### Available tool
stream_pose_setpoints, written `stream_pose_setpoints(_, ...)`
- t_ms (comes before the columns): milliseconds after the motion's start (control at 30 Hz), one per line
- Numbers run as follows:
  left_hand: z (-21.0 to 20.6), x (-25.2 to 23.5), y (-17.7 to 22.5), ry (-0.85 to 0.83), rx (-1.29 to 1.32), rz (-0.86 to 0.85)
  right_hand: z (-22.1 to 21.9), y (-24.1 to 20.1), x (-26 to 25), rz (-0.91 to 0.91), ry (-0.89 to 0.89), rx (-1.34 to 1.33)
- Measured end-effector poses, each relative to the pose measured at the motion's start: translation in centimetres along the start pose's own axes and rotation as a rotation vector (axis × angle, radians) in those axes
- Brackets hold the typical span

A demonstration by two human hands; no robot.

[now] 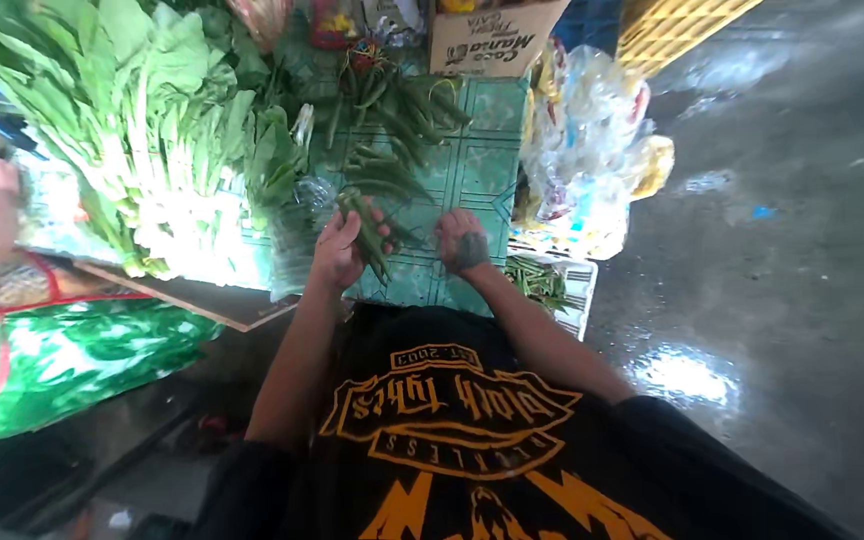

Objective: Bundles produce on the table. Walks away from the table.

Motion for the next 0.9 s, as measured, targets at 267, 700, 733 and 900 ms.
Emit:
stream_pose_setpoints(267,-2.4,0.3,-0.9,-0.071,-0.267,0.109,12.9,1.1,0.4,0.002,0.218,-1.278)
stream_pose_setpoints(700,-11.8,-1.9,-3.6,-0.566,-1.014,0.07,17.0,-6.4,0.4,0.352,-0.243,-0.489)
stream_pose_setpoints(733,-12.4,-1.9,-3.8,-0.609,-1.069,0.053,16.6,-6.8,0.3,0.329,-0.309,-0.409)
stream_pose_setpoints(900,-12.1,-2.4,-4.4,-0.569,-0.778,0.091,14.7,-2.4,1.1,0.217,-0.362,-0.588)
Point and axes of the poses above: each hand's wrist, its own x-axis away from the middle knuckle, its own z-axis out of the back of the hand, y = z × x, the point moved 9 cm from there along -x, towards the middle knuckle, and after that the axes turned 4 degrees about -z, right-handed, at the moved point
